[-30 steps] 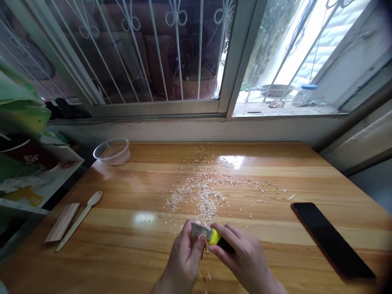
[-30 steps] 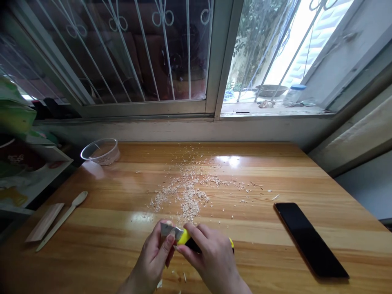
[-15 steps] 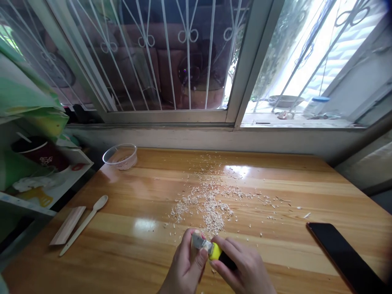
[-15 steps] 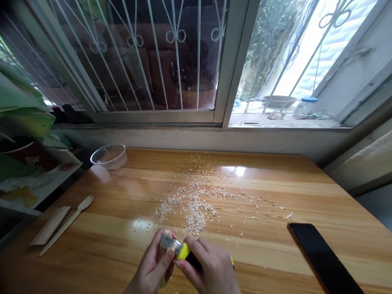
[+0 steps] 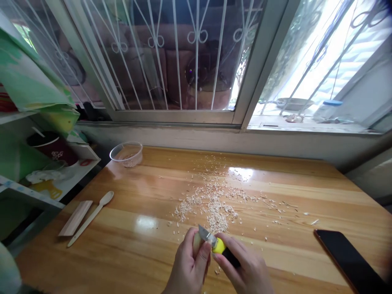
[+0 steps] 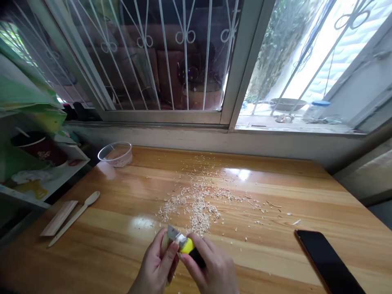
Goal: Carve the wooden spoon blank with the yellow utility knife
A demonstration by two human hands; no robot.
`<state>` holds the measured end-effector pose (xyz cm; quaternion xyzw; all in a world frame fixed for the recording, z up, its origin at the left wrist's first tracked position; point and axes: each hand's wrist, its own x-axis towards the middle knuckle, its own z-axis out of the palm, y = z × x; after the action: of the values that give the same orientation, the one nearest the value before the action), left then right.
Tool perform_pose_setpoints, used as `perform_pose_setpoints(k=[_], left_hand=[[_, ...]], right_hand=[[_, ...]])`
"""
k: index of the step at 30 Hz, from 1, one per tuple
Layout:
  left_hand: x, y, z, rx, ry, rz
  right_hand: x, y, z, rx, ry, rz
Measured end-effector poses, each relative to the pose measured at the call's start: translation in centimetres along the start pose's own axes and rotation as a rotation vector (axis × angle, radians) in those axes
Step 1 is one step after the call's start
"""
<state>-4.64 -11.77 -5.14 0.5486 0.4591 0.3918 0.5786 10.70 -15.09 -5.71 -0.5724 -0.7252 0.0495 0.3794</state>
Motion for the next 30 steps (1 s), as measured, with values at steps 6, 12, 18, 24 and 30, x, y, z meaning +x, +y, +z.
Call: perform_pose_setpoints(k=[6,12,18,24,30], left_hand=[[-0.3,0.1,-0.8,0.012,-0.040,0.076],[-0.5,0.0,-0.5,0.147,0.017,0.061],[-0.6,0.0,-0.2,0.152,0.053,-0.023],[-0.9,0.5,-0.6,0.136,0.017,0.042],[-0.6,0.6,-0.4,0.196,0.037,0.049]], right_hand=[[0.7,0.3,-1.1,-0.050,-0.156,-0.070],[0.5,0.4,-0.6,-0.097,-0.112,-0.075],[0.4,-0.6,-0.3,-0.024,-0.062,0.010],[1.2,-1.0,-1.5,-0.060,-0.138,-0.006],[0.5,-0.6,-0.7,-0.051,-0.096,0.000]])
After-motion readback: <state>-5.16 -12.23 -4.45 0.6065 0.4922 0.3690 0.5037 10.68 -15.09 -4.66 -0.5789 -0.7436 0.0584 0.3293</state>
